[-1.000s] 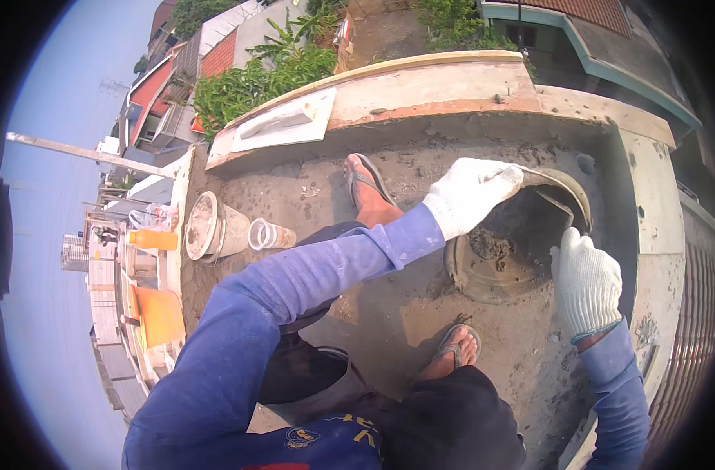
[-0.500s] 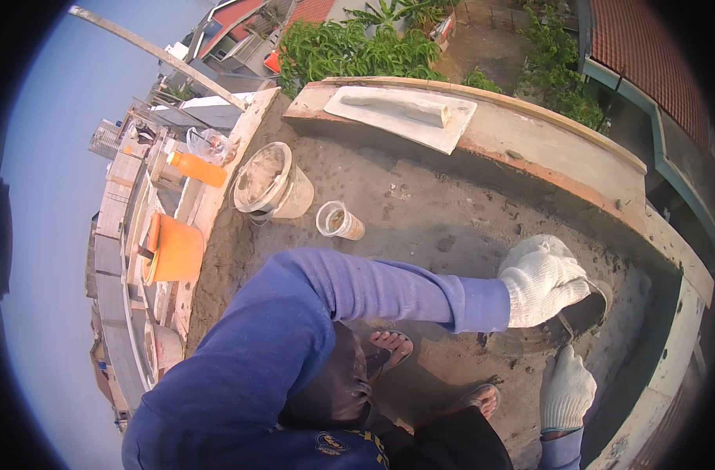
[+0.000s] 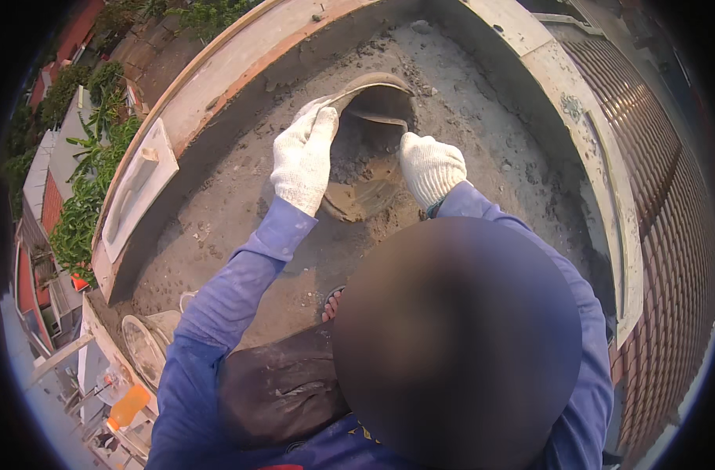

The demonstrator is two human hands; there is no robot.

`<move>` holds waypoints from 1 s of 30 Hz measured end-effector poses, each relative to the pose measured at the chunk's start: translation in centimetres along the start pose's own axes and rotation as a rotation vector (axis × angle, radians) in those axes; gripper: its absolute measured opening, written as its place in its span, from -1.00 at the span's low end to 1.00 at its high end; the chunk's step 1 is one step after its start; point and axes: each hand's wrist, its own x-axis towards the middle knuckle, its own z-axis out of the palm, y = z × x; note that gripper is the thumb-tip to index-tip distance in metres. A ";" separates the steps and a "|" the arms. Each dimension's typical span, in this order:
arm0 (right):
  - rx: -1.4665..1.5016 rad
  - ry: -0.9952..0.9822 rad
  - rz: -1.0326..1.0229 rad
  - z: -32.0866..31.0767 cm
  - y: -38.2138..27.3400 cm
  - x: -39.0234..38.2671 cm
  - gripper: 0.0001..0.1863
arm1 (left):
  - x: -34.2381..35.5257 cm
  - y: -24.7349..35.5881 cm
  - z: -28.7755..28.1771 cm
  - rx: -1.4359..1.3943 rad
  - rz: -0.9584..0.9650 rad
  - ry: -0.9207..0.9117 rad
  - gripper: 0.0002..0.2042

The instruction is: The person scoops wet cement from a bucket using a trowel and spreads it onto a rooftop surface. They repeatedly transfer cement and smooth the area to create a level finish.

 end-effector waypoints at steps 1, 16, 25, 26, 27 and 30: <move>0.090 -0.061 0.055 0.6 -0.7 -0.8 -0.85 | -0.4 -0.6 -0.4 -0.009 -0.015 -0.021 -0.69; 0.848 -0.913 0.099 1.5 0.9 -3.8 -0.34 | -5.6 -0.7 -3.9 0.201 0.031 -0.238 -0.63; 1.434 -0.885 -0.041 3.6 -0.6 -6.4 -0.51 | -6.2 -0.5 -3.0 0.306 -0.028 0.046 -0.66; 1.500 -0.900 -0.070 3.1 -0.6 -6.6 -0.52 | -6.3 -0.5 -3.0 0.317 -0.002 0.070 -0.66; 1.504 -0.872 -0.079 4.1 -0.8 -7.0 -0.52 | -6.5 -0.4 -3.0 0.327 0.023 0.095 -0.66; 1.167 -0.369 -0.146 3.9 2.1 -10.3 -0.60 | -7.0 1.0 -0.2 0.082 -0.024 0.197 -0.65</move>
